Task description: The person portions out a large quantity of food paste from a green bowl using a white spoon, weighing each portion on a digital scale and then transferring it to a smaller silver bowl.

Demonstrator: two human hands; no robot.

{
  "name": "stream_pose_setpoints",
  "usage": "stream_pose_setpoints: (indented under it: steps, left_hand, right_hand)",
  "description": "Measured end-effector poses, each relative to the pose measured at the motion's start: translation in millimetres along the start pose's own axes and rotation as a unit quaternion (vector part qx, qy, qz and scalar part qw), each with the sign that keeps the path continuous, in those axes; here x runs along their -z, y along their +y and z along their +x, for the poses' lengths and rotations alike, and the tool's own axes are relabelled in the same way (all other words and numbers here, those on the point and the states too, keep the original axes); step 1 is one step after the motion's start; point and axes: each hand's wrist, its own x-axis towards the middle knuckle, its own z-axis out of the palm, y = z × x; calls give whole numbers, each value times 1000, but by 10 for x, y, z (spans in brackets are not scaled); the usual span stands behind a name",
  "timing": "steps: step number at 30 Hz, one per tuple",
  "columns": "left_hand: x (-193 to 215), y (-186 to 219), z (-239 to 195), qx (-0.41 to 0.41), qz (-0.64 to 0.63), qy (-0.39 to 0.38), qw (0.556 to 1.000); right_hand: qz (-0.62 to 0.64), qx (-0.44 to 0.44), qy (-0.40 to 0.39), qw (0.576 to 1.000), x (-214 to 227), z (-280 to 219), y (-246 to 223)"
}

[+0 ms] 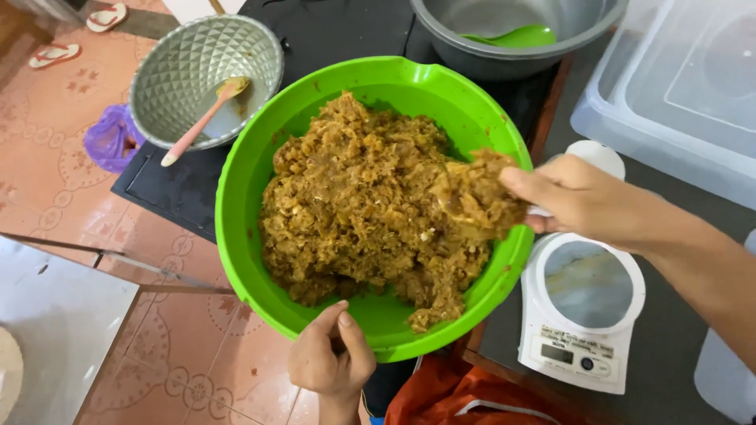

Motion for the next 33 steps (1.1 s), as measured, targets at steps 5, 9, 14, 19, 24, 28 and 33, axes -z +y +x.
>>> stream_pose_setpoints:
  steps: [5,9,14,19,24,28,33]
  left_hand:
    - [31,-65,-81,19,37,-13,999]
    - [200,41,-34,151,132,-155,967]
    - [137,32,-135,104,113,-106,983]
    - [158,135,-93,81,129,-85,985]
    - [167,187,-62,80,125,-65,987]
    - [166,96,-103,65,147,-66,985]
    - [157,-9,-141,33,161,-53,985]
  right_hand:
    - [36,-80,89,992,512,-588,657]
    - [35,-26,111,993,722,-1066,1411]
    - [-80,-166,122,975,549,-1141,1681]
    - [-302,-190,132,925,279,-1152,1648]
    - [-466,-125,169,859,54,-1033,2061]
    - [-547,-11,240,802,-81,-1051,2291]
    - [-543,103,328,766,-48,-1128,2269]
